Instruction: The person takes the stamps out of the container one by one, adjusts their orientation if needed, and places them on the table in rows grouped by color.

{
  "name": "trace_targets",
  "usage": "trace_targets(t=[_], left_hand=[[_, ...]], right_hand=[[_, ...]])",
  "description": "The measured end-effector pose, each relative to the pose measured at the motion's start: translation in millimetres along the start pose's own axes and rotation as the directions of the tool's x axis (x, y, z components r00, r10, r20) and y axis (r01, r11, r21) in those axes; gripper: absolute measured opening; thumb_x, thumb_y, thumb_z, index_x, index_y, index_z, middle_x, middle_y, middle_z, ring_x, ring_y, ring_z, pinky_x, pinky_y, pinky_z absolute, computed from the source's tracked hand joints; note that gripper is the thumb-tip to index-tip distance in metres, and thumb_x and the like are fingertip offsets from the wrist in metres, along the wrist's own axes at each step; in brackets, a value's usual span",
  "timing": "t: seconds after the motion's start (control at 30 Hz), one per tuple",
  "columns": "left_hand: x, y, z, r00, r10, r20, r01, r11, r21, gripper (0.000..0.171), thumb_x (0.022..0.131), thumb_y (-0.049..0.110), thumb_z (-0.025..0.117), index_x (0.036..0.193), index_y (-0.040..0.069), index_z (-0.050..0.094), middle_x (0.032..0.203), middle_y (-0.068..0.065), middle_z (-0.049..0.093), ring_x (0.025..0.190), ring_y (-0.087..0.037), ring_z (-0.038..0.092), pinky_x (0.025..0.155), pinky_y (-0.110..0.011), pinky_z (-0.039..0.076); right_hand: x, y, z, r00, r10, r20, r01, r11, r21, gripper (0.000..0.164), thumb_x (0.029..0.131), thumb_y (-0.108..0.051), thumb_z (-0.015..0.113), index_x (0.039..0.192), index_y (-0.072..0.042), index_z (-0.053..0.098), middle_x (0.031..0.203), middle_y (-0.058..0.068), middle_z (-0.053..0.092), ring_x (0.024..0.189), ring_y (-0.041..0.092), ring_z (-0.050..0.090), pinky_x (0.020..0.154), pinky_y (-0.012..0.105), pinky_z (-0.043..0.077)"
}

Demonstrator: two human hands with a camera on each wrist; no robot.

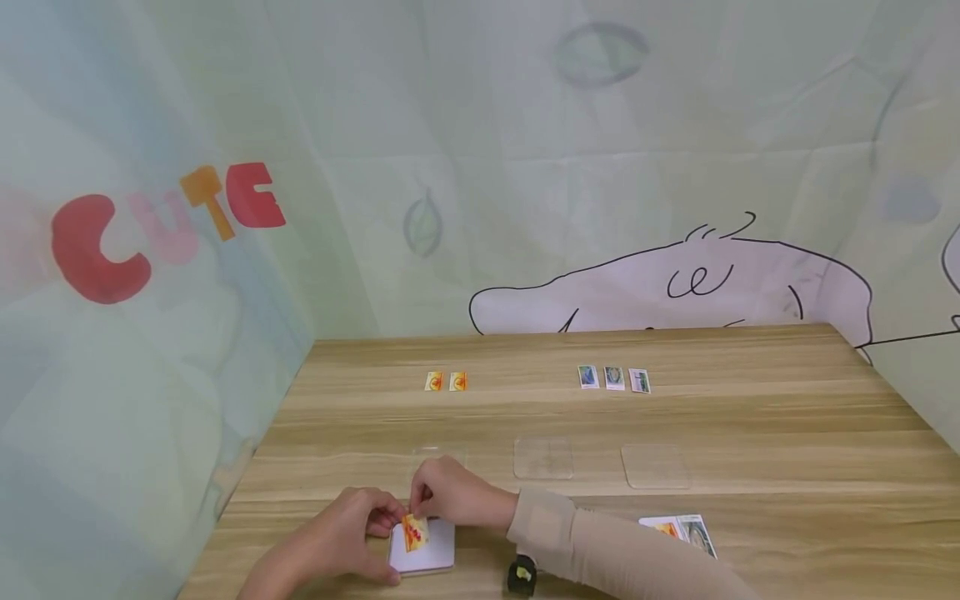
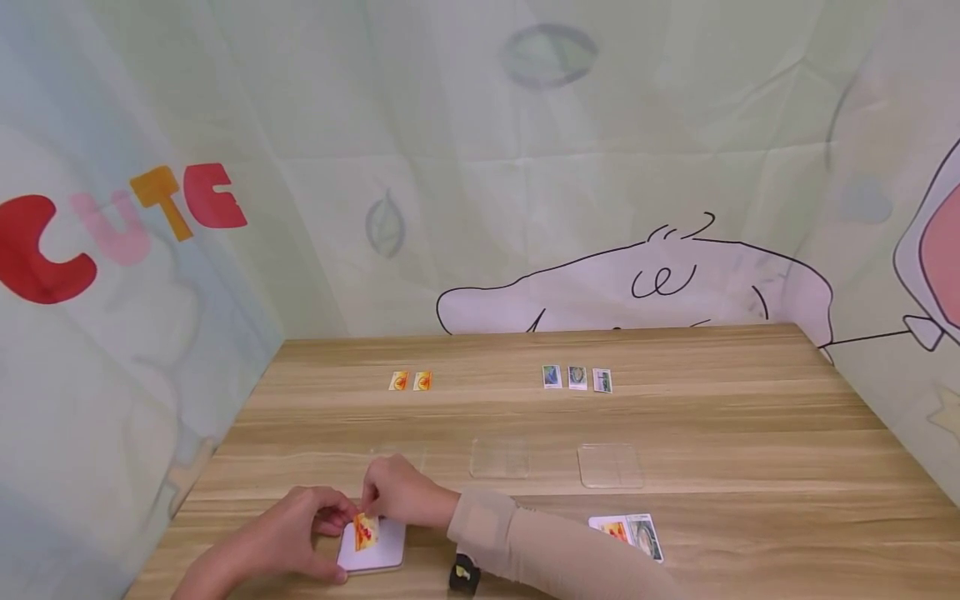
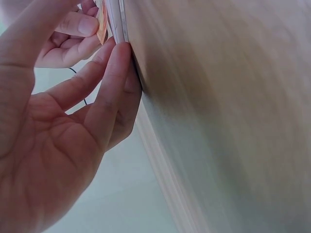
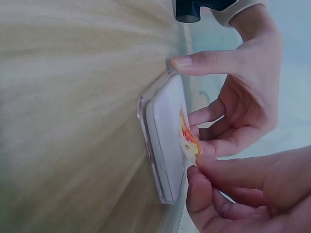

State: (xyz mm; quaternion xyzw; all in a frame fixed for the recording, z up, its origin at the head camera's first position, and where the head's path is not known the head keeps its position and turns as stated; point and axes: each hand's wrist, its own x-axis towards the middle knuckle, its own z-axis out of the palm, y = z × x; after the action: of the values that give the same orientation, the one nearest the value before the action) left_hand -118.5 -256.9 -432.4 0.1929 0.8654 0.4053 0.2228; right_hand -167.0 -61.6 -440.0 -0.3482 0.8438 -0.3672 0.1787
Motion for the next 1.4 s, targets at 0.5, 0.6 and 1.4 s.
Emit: trace_targets(t=[0.5,0.6,1.4], left_hand=[[-0.8,-1.0,1.1,1.000,0.001,-0.007,-0.001,1.000,0.003,0.052,0.066,0.016,0.094,0.106,-0.002,0.066,0.102,-0.005,0.066,0.090,-0.014,0.064,0.080,-0.032,0.055],[-0.7,-1.9,1.0,1.000,0.004,-0.008,-0.004,1.000,0.010,0.052,0.066,0.017,0.094,0.105,-0.001,0.066,0.102,-0.005,0.067,0.090,-0.014,0.064,0.080,-0.031,0.055],[0.0,-3.5,1.5,0.999,0.044,-0.019,-0.044,0.999,0.003,0.052,0.064,0.019,0.095,0.104,0.002,0.067,0.102,-0.005,0.066,0.089,-0.010,0.064,0.079,-0.027,0.056]], right_hand=[[-1,4,-11,0.993,0.103,0.054,-0.114,0.956,0.271,0.018,0.087,0.009,0.069,0.071,0.001,0.068,0.057,0.001,0.057,0.045,0.008,0.045,0.044,0.015,0.037],[-1,7,-14,0.993,0.098,0.061,-0.112,0.948,0.297,0.017,0.088,0.009,0.068,0.073,0.001,0.068,0.058,0.003,0.058,0.046,0.009,0.047,0.044,0.016,0.039],[2,28,-51,0.997,0.067,0.043,-0.078,0.932,0.353,0.007,0.089,0.008,0.067,0.084,0.008,0.070,0.067,0.003,0.060,0.056,0.012,0.053,0.051,0.023,0.047]])
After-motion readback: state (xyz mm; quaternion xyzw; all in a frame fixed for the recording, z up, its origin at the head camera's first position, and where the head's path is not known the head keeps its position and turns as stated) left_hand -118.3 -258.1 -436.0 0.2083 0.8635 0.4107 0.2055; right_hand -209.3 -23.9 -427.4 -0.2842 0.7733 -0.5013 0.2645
